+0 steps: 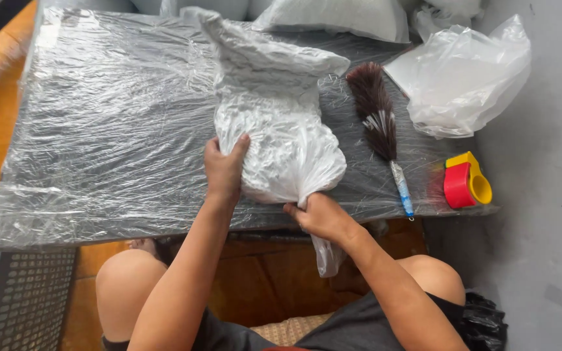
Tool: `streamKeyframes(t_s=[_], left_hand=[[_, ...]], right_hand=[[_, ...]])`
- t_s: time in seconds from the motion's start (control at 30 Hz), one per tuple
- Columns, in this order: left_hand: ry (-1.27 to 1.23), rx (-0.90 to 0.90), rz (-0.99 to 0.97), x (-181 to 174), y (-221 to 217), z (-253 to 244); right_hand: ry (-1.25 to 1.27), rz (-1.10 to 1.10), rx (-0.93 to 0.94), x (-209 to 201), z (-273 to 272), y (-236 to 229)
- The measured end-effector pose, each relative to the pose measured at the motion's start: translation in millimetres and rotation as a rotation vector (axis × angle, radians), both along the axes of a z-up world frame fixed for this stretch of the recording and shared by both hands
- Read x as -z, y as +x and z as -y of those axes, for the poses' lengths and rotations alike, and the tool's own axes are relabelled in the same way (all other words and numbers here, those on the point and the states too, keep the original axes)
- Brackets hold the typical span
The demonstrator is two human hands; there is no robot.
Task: Using a vacuum cleaner to remove air from a plastic bag containing a pillow to compress it, then sealing the bag with tape.
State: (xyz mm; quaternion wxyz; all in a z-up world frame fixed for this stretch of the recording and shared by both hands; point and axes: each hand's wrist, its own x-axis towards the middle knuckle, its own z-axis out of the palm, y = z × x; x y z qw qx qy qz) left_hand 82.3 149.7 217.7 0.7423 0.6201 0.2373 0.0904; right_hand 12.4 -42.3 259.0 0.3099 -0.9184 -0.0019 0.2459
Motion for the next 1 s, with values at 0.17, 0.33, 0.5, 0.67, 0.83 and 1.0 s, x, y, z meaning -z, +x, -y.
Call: streamKeyframes(t_s=[0.17, 0.33, 0.5, 0.67, 0.83, 1.0], left_hand=[[0.095, 0.032, 0.101, 26.2, 33.4, 24.8], [-0.06, -0.006, -0.038, 6.5, 10.4, 39.5], [-0.451, 0.117, -0.24, -13.1, -40.1, 50.4], [-0.487, 0.38, -0.292, -17.7, -77.4, 66.3], [-0.499, 0.366, -0.255, 21.7, -70.3, 65.3], [-0.506, 0.294, -0.269, 19.8, -68.7, 67.3]], right_hand=[[-0.258, 0.239, 0.064, 63.5, 26.7, 28.2], [-0.134, 0.224, 0.198, 83.3, 19.3, 28.9], [-0.037, 0.129, 0.339, 72.1, 11.9, 23.8], [0.048, 0.025, 0.354, 40.9, 4.3, 10.2], [0.289, -0.014, 0.398, 38.2, 8.3, -0.3], [0.222, 0.128, 0.174, 41.0, 15.9, -11.9]])
